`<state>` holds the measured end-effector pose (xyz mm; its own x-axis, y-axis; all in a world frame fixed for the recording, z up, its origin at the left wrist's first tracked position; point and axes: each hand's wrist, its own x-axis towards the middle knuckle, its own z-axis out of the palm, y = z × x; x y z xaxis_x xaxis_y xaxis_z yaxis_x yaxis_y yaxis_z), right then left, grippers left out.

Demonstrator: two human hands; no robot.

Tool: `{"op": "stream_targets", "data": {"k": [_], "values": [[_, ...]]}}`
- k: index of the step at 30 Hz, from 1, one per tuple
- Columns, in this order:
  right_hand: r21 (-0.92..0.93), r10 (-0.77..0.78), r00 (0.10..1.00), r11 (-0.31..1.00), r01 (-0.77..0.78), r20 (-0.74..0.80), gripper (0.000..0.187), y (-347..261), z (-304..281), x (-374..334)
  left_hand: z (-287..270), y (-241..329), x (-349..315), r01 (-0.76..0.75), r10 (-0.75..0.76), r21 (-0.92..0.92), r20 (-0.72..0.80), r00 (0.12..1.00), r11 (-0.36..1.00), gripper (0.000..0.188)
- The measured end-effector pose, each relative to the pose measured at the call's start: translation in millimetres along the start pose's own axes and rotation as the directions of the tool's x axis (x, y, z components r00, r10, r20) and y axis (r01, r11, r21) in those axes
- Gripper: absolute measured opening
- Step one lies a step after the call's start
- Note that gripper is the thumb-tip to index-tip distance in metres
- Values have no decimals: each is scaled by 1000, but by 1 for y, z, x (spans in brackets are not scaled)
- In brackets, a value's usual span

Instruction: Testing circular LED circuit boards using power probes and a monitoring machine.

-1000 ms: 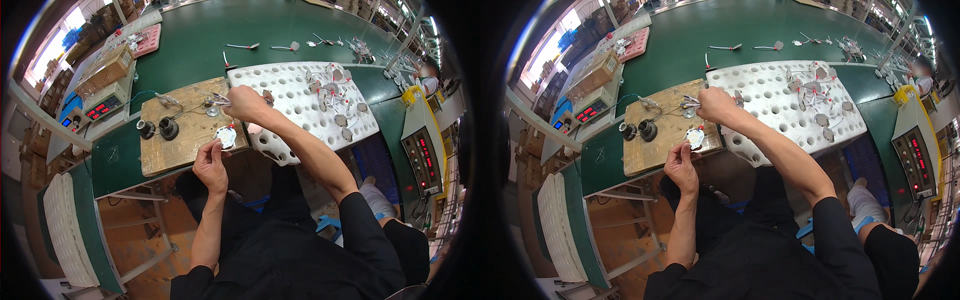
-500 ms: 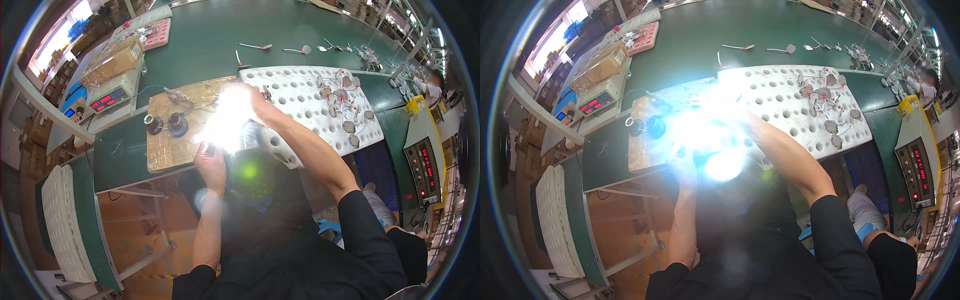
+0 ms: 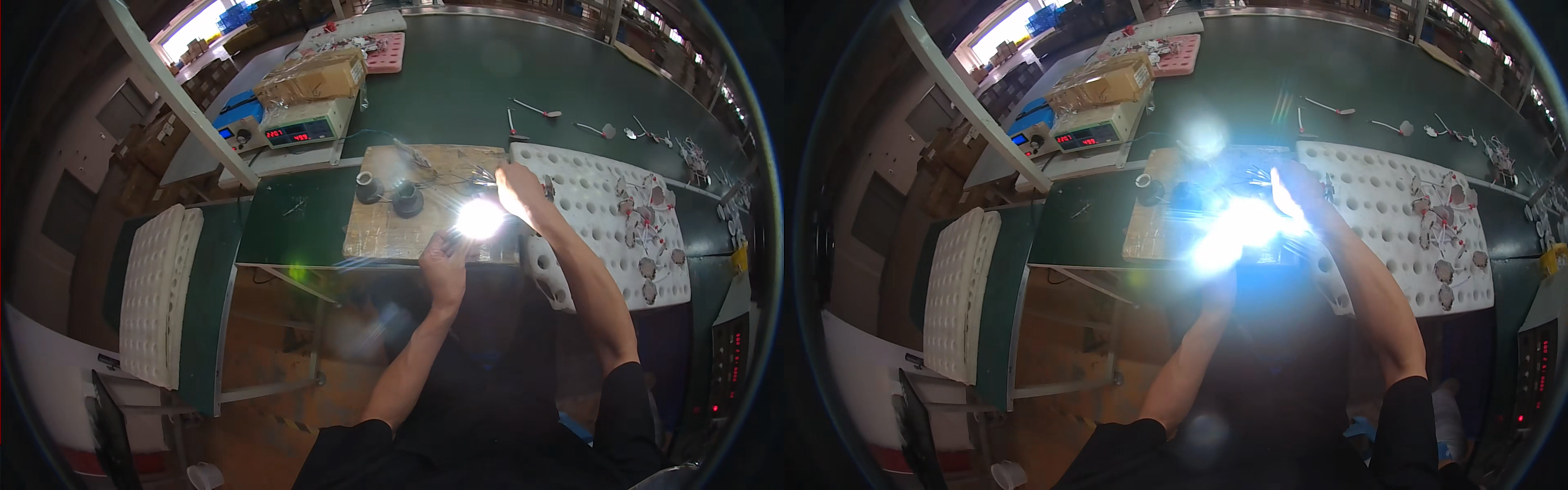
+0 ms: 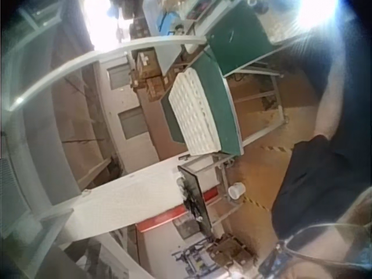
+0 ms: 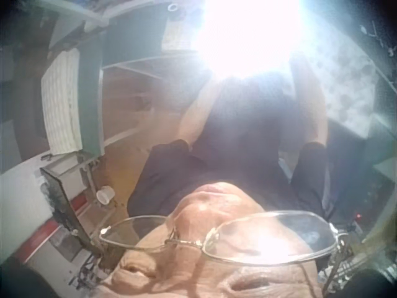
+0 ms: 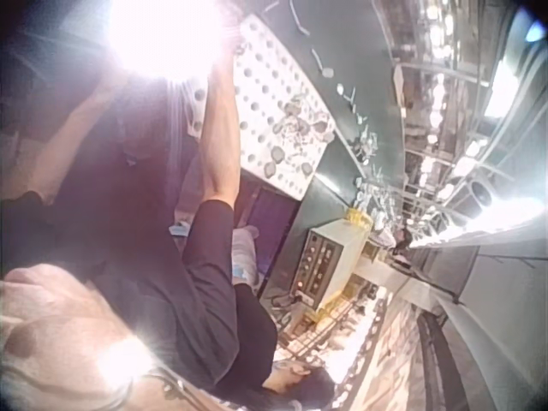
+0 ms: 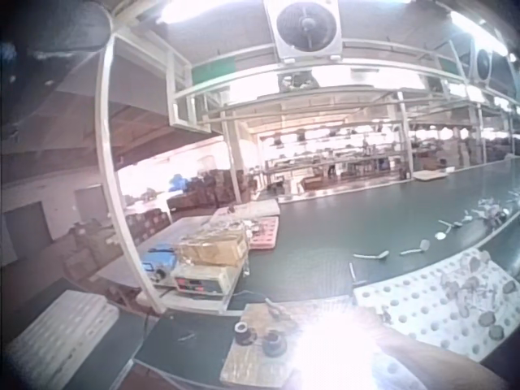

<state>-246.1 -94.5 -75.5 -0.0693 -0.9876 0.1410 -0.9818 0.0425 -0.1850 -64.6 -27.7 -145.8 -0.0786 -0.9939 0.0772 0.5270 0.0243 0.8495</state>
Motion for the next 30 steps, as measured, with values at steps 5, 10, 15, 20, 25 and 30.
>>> {"op": "stream_targets", "data": {"k": [5,10,15,20,25,30], "values": [[35,-28,993,999,33,-119,16,16,-4,-4,11,-4,1,0,0,11,25,1000,1000,16],[44,-7,995,999,12,-95,21,11,-4,-1,9,-8,3,-48,48,2,14,999,999,15],[497,27,993,867,32,-111,43,36,20,2,8,-15,5,-53,53,-11,13,999,999,16],[561,34,984,825,71,-174,29,55,47,5,10,-13,5,-34,35,-9,12,999,999,16],[483,34,994,875,20,-103,26,39,27,6,8,-11,5,-40,40,-2,2,999,999,17],[177,19,1000,984,-15,-20,13,17,-4,-2,8,-18,3,-70,70,-38,1,998,997,18]]}}
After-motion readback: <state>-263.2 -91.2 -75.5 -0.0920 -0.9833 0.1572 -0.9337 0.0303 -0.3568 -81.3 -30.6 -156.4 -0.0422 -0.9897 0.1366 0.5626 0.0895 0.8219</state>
